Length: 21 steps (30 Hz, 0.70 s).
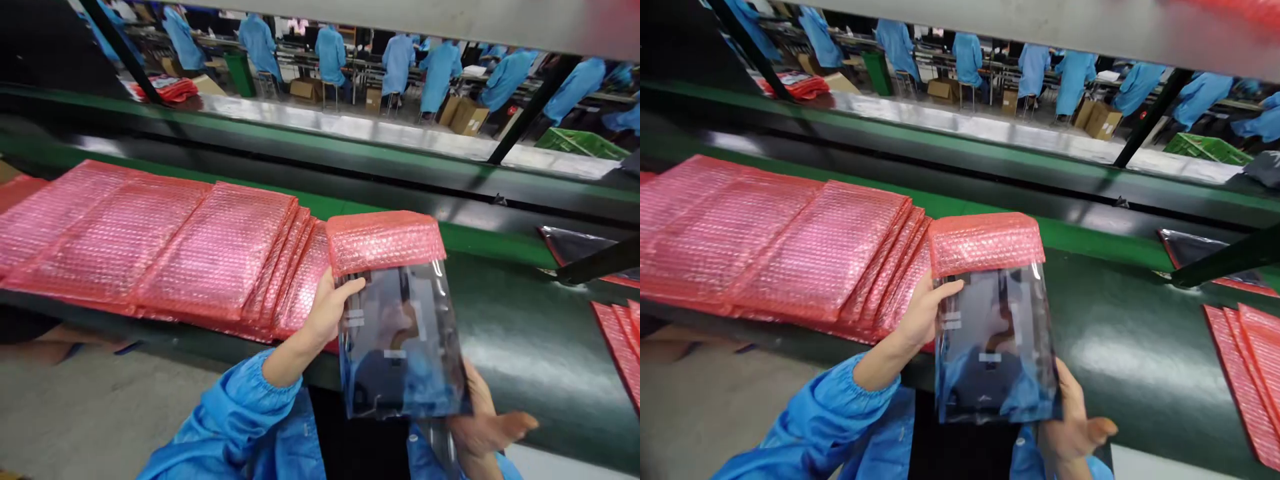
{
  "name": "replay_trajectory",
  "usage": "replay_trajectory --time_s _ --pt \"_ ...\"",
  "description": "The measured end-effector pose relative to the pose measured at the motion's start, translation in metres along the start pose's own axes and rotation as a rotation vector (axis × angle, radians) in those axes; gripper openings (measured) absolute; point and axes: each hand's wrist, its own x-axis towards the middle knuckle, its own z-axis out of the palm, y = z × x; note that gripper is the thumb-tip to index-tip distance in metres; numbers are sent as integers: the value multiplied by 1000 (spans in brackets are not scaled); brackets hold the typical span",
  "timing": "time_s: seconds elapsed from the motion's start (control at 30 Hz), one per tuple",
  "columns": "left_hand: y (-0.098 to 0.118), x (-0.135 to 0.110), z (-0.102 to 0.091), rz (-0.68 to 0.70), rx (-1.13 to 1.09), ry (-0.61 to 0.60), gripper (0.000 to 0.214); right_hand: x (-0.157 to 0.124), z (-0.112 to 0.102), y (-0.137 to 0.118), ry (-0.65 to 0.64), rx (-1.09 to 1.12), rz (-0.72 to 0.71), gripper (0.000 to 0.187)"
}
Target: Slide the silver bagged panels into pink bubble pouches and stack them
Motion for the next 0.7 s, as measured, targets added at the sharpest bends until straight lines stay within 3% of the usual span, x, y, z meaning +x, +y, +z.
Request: replay_trajectory --time_s 0.07,0.13,0.23,0.37,0.53,0.6,0.7 --pt "-5 -23 -21 -26 68 -40 41 -14 -8 -12 128 273 141 61" --pt "-16 -49 -38 -70 153 -156 39 -21 -12 -27 209 482 368 51" --pt "-35 -86 -58 -143 279 -296 40 -33 -7 -47 157 433 589 44" --pt "-56 -114 -75 -206 350 -267 41 -52 13 -61 116 284 618 41" --pt "-69 -118 -90 -157 525 -195 34 -77 35 -64 206 194 589 49" --pt "-71 -120 -96 -94 671 -161 34 -87 38 -63 189 146 581 49" --pt "-68 -128 -102 -51 1039 -191 32 -101 35 -56 55 2 574 47"
